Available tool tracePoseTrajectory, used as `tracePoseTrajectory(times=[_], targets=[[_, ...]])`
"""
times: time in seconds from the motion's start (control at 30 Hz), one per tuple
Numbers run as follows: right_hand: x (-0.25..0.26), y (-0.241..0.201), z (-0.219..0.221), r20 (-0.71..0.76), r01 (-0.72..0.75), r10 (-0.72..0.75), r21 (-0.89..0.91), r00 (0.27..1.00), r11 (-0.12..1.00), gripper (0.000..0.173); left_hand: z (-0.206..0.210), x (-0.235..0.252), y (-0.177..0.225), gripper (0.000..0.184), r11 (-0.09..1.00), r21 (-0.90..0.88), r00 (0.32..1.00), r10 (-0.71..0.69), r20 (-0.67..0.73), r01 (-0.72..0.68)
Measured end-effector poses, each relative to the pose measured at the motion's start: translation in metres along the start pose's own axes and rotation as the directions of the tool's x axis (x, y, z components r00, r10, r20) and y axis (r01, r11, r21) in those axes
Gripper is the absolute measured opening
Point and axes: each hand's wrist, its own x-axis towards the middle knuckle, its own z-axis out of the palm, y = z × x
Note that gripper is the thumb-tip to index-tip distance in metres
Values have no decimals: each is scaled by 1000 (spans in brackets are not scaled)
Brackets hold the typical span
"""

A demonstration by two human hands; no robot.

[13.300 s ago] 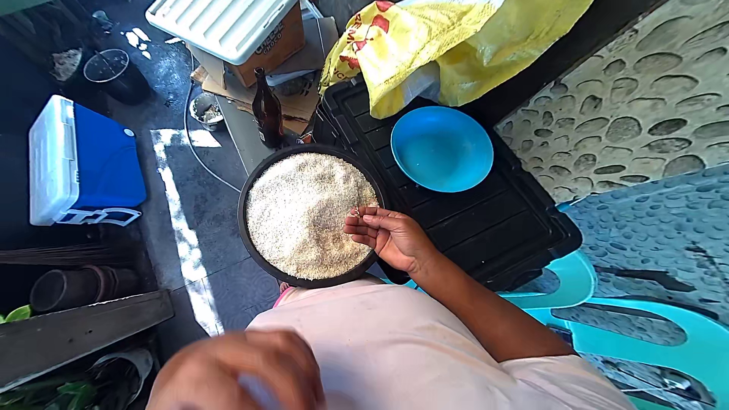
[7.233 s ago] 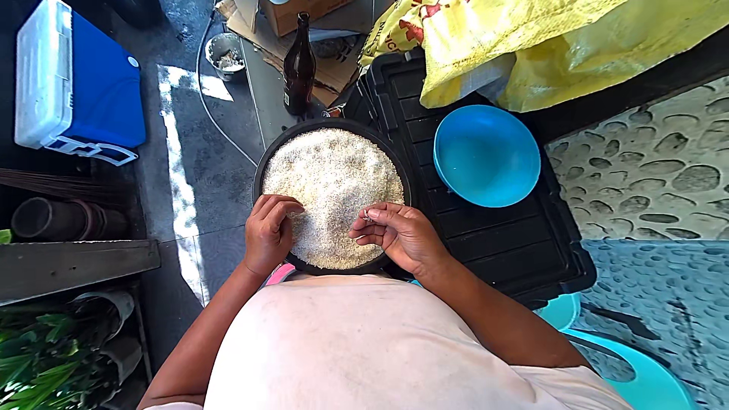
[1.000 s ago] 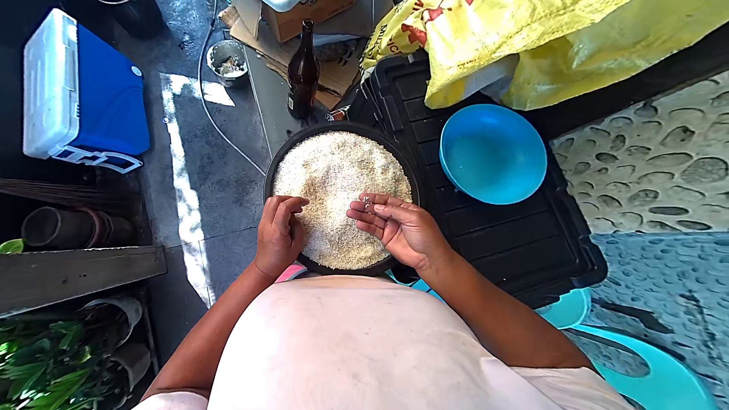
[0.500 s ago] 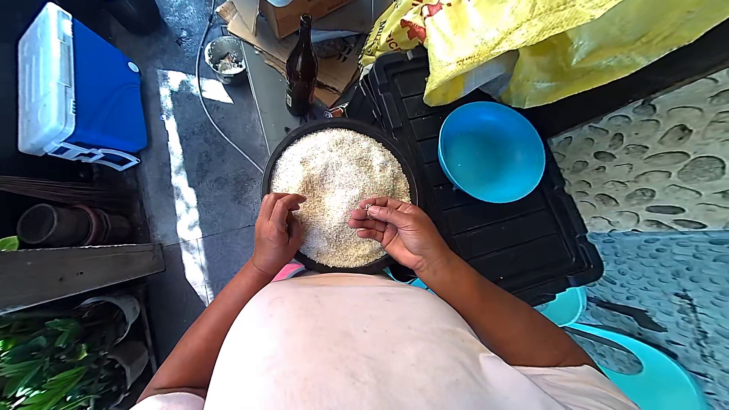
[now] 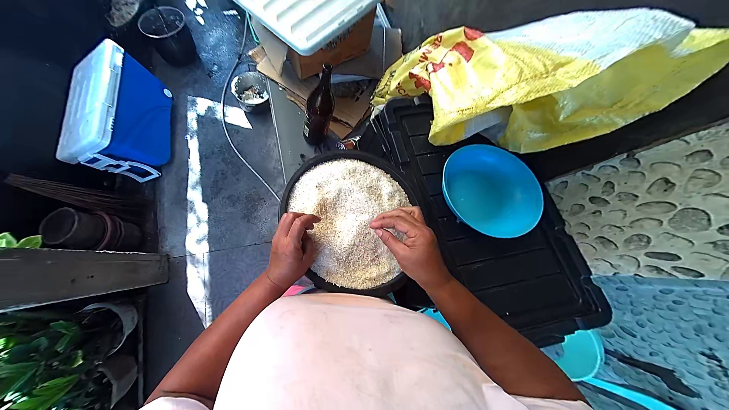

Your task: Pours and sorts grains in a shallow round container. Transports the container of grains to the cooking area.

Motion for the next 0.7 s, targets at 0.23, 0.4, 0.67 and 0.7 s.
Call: tracePoseTrajectory(times=[0.23,0.4,0.67,0.7], targets=[[2,0,2,-26,-2,4,46,1000,999,8,0,-2,0,25,1000,2,1000,-4,12,4],[-4,1,-14,-32,7,-5,69,999,998,10,0,-2,0,26,1000,-8,1000,-1,15,1],[-55,1,-86,448,0,17,-39,894,999,28,-1,-1,1,28,1000,-7,1000,4,28,-4],[-64,1,-91,533,20,66,-153,843,988,34,-1,-1,1,28,1000,-4,999,3,33,-3]])
